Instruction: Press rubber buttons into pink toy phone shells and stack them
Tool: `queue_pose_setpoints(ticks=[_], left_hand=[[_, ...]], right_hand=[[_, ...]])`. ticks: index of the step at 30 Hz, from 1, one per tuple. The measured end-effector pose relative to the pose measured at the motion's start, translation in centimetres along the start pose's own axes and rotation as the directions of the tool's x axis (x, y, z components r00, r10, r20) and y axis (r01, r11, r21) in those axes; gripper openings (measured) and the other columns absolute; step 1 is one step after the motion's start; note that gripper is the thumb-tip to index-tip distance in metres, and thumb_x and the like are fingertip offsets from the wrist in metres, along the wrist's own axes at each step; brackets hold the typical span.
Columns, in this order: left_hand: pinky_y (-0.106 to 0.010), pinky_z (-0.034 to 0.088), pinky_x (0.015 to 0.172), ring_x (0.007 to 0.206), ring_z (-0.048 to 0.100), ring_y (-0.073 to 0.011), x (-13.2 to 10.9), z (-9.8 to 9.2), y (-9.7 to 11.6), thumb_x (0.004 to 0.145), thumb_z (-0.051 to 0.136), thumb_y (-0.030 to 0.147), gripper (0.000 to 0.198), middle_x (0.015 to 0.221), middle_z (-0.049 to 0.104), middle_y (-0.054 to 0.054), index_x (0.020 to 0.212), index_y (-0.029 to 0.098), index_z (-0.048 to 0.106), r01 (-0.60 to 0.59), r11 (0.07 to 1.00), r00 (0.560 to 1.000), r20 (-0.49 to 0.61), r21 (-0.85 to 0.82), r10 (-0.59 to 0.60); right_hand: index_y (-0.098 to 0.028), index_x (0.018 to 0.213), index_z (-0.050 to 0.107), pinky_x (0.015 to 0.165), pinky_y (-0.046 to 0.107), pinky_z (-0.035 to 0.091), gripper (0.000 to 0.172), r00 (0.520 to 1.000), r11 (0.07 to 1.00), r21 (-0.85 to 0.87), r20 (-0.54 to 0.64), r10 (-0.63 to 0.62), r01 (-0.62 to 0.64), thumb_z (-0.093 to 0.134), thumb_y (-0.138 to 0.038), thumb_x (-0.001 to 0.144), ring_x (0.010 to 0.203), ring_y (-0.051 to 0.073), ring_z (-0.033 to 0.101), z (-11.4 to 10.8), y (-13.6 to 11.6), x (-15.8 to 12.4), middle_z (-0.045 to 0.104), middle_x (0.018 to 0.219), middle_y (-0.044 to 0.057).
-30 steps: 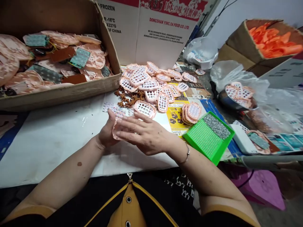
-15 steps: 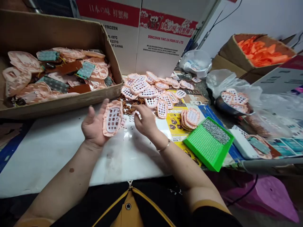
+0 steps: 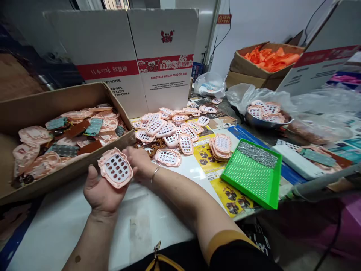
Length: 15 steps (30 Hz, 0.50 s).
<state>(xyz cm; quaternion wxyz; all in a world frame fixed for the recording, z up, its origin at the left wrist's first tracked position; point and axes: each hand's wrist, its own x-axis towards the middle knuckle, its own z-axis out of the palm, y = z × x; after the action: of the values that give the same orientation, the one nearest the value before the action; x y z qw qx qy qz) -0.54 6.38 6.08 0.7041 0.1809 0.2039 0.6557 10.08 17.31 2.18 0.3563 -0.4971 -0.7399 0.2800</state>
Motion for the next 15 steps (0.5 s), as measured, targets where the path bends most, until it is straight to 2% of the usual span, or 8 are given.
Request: queue_pose_setpoints(ticks=[1, 3, 5, 7, 9, 11, 13, 15], left_hand=[[-0.056, 0.056, 0.094, 0.106, 0.071, -0.0344, -0.1, 0.1, -0.1, 0.088, 0.059, 0.059, 0.063, 0.132, 0.066, -0.018, 0.139, 0.022, 0.058, 0.008, 1.0, 1.0, 0.022, 0.007, -0.008], [-0.053, 0.06, 0.086, 0.101, 0.072, -0.0337, -0.3, 0.3, -0.2, 0.088, 0.055, 0.068, 0.067, 0.131, 0.066, -0.018, 0.139, 0.024, 0.057, 0.024, 0.999, 1.0, 0.011, 0.03, -0.024], [-0.051, 0.062, 0.078, 0.093, 0.074, -0.0312, -0.2, 0.7, -0.6, 0.091, 0.042, 0.073, 0.069, 0.126, 0.068, -0.017, 0.139, 0.026, 0.057, 0.047, 0.997, 0.998, -0.038, 0.054, -0.045], [-0.05, 0.063, 0.073, 0.089, 0.074, -0.0311, -0.1, 0.9, -1.0, 0.092, 0.028, 0.076, 0.076, 0.122, 0.069, -0.019, 0.14, 0.024, 0.056, 0.088, 0.993, 0.992, -0.092, 0.081, -0.081], [-0.05, 0.063, 0.069, 0.089, 0.075, -0.0324, 0.1, 1.0, -1.6, 0.095, 0.022, 0.073, 0.077, 0.121, 0.069, -0.022, 0.141, 0.02, 0.055, 0.154, 0.982, 0.981, -0.136, 0.113, -0.138], [-0.048, 0.063, 0.067, 0.088, 0.075, -0.0325, 0.3, 0.9, -2.2, 0.1, 0.023, 0.063, 0.069, 0.119, 0.07, -0.023, 0.142, 0.017, 0.052, 0.211, 0.966, 0.968, -0.173, 0.152, -0.184], [-0.045, 0.062, 0.064, 0.085, 0.075, -0.0315, 0.5, 0.7, -2.6, 0.102, 0.026, 0.051, 0.058, 0.113, 0.072, -0.021, 0.143, 0.017, 0.051, 0.238, 0.954, 0.958, -0.203, 0.183, -0.2], [-0.044, 0.062, 0.061, 0.08, 0.075, -0.0305, 0.7, 0.4, -2.8, 0.102, 0.029, 0.046, 0.053, 0.108, 0.073, -0.019, 0.14, 0.017, 0.052, 0.24, 0.951, 0.956, -0.219, 0.196, -0.196]], right_hand=[[-0.022, 0.09, 0.059, 0.07, 0.026, 0.054, 0.02, 0.994, 0.987, 0.137, -0.058, 0.087, -0.079, 0.046, -0.033, 0.1, 0.072, 0.016, 0.068, -1.0, 0.4, 0.3, 0.072, 0.08, 0.003], [-0.022, 0.096, 0.056, 0.063, 0.024, 0.053, 0.031, 0.953, 0.89, 0.404, -0.12, 0.279, -0.21, 0.029, -0.034, 0.104, 0.066, 0.013, 0.068, -3.1, 1.1, 0.5, 0.071, 0.08, 0.003], [-0.022, 0.101, 0.052, 0.054, 0.021, 0.05, 0.035, 0.892, 0.731, 0.614, -0.093, 0.443, -0.299, 0.018, -0.032, 0.105, 0.058, 0.012, 0.066, -4.9, 1.9, 0.0, 0.069, 0.077, 0.001], [-0.022, 0.102, 0.049, 0.049, 0.019, 0.047, 0.033, 0.829, 0.553, 0.754, -0.02, 0.558, -0.354, 0.018, -0.032, 0.106, 0.054, 0.011, 0.065, -6.3, 2.5, -1.4, 0.069, 0.073, 0.001], [-0.021, 0.101, 0.05, 0.049, 0.019, 0.048, 0.031, 0.782, 0.4, 0.837, 0.052, 0.621, -0.373, 0.022, -0.034, 0.106, 0.053, 0.011, 0.065, -7.2, 2.6, -3.1, 0.069, 0.071, 0.002], [-0.02, 0.099, 0.051, 0.053, 0.02, 0.053, 0.028, 0.757, 0.293, 0.884, 0.097, 0.646, -0.364, 0.029, -0.034, 0.106, 0.055, 0.011, 0.066, -7.9, 2.3, -4.6, 0.07, 0.07, 0.003], [-0.021, 0.098, 0.053, 0.058, 0.021, 0.056, 0.023, 0.749, 0.197, 0.927, 0.121, 0.652, -0.321, 0.033, -0.03, 0.106, 0.057, 0.011, 0.068, -8.3, 1.9, -5.7, 0.071, 0.07, 0.002], [-0.021, 0.097, 0.054, 0.059, 0.022, 0.058, 0.021, 0.754, 0.115, 0.956, 0.135, 0.643, -0.269, 0.035, -0.025, 0.105, 0.06, 0.012, 0.07, -8.6, 1.5, -6.2, 0.072, 0.071, 0.001]])
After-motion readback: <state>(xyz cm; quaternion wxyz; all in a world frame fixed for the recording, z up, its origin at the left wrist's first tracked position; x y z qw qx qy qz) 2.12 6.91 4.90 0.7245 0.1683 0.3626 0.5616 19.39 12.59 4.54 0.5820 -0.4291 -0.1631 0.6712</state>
